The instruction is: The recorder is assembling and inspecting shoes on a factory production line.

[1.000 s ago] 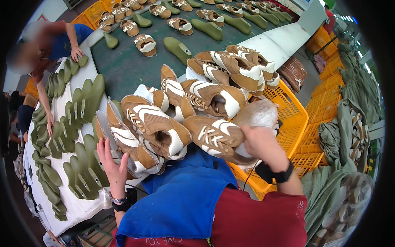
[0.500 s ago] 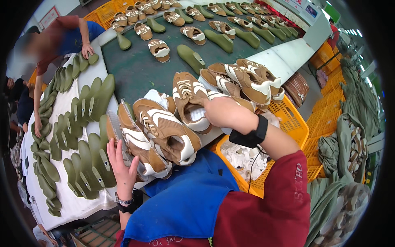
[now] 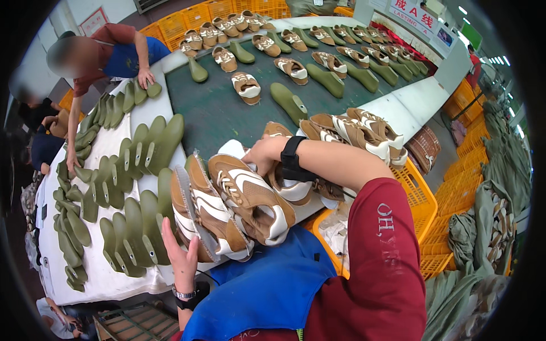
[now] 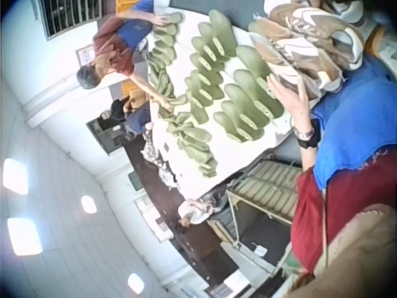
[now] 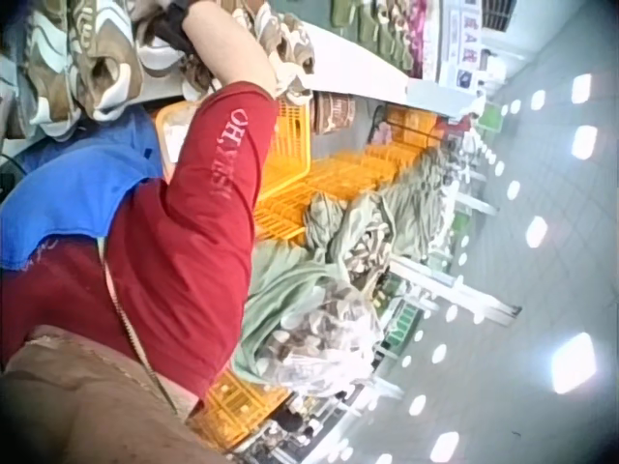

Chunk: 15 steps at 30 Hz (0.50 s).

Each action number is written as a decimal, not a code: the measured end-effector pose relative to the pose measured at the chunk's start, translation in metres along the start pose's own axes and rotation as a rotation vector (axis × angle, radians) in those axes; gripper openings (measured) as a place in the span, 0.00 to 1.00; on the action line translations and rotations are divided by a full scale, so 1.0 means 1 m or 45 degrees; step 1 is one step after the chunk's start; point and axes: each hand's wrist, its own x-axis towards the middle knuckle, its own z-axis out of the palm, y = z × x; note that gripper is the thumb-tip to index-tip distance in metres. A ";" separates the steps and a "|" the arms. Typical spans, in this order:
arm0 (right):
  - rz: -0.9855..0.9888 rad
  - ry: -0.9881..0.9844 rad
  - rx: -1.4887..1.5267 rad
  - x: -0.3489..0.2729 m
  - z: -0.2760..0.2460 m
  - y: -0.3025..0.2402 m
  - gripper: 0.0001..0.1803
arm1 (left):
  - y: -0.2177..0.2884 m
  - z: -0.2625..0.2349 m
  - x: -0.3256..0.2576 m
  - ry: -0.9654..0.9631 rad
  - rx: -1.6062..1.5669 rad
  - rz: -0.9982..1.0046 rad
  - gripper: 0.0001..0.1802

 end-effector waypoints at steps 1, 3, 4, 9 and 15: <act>0.041 -0.101 0.079 0.004 0.000 0.002 0.42 | -0.002 -0.001 -0.003 -0.035 -0.016 -0.037 0.43; 0.110 -0.254 0.267 0.011 -0.001 0.004 0.45 | -0.005 0.000 -0.007 -0.077 -0.027 -0.066 0.42; 0.104 -0.247 0.262 0.014 -0.001 0.004 0.45 | -0.006 0.000 -0.008 -0.068 -0.020 -0.065 0.42; 0.085 -0.157 0.221 0.020 0.004 0.004 0.39 | -0.009 0.003 -0.011 -0.112 -0.057 -0.023 0.41; 0.069 0.199 0.494 0.013 0.015 0.026 0.34 | -0.008 0.003 -0.012 -0.111 -0.031 0.017 0.40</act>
